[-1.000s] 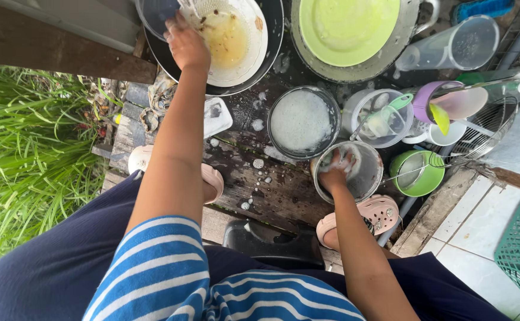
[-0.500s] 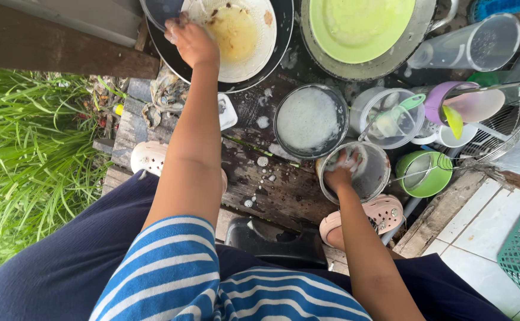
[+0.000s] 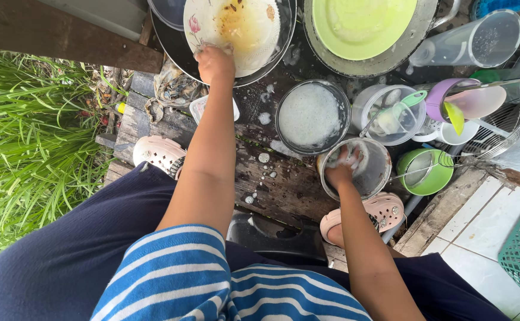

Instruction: The person washes various dishes, including plates, bowls, a pan, and a wok, using a scrub pad and soapy water in a basin.

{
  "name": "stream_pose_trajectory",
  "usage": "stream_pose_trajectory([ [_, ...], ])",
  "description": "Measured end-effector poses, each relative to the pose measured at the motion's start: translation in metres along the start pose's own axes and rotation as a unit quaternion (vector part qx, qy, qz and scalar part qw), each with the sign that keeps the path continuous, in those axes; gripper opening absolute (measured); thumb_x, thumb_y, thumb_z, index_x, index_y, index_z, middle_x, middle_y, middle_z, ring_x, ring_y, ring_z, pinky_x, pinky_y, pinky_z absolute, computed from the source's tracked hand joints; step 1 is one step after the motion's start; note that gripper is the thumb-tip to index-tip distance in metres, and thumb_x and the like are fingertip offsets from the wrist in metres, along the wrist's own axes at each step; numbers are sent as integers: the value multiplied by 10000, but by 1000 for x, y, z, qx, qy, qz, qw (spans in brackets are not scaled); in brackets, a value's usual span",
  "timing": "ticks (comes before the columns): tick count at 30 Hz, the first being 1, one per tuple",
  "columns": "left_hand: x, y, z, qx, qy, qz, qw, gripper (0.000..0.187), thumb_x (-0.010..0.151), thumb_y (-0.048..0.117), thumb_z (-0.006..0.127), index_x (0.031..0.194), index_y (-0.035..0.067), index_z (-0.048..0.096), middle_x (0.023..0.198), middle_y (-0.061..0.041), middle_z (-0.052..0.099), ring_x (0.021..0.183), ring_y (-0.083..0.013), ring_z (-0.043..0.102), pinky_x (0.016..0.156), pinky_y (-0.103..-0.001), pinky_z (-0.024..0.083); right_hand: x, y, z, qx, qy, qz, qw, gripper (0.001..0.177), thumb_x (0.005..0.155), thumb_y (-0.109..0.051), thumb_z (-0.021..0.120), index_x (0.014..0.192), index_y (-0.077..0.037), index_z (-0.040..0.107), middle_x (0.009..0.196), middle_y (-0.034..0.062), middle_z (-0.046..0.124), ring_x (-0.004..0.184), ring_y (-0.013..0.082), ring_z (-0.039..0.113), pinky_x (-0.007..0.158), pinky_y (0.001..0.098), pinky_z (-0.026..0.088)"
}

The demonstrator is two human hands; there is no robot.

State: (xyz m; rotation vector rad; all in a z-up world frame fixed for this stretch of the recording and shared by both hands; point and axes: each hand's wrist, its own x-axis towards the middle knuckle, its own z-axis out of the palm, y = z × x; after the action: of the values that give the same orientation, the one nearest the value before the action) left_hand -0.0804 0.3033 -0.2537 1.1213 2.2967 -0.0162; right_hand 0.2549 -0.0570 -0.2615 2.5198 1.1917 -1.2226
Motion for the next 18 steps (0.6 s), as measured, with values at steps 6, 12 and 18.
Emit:
stream_pose_trajectory([
  [6, 25, -11, 23, -686, -154, -43, 710, 518, 873, 82, 639, 1303, 19, 357, 1252, -187, 607, 1029, -311, 698, 724, -632, 627, -12, -27, -17, -46, -27, 62, 997, 1066, 851, -347, 746, 1648, -245, 45, 1661, 213, -245, 1507, 530, -203, 1257, 548, 56],
  [12, -28, 28, -32, -678, -121, -38, 724, 568, 882, 6, 559, 1349, 19, 237, 1225, -271, 572, 874, -403, 743, 609, -569, 629, -37, -53, -37, -110, 48, 32, 992, 901, 849, -453, 762, 1593, -220, 310, 1654, 202, 144, 1517, 483, 255, 1187, 512, 396],
  [18, -102, 36, -66, -688, 6, 1, 726, 858, 766, -99, 542, 1489, 155, 158, 1308, -279, 473, 859, -306, 666, 654, -530, 669, -31, -51, -32, -80, 132, -55, 986, 801, 826, -384, 808, 1482, -105, 443, 1494, 301, 253, 1272, 522, 375, 973, 518, 445],
])
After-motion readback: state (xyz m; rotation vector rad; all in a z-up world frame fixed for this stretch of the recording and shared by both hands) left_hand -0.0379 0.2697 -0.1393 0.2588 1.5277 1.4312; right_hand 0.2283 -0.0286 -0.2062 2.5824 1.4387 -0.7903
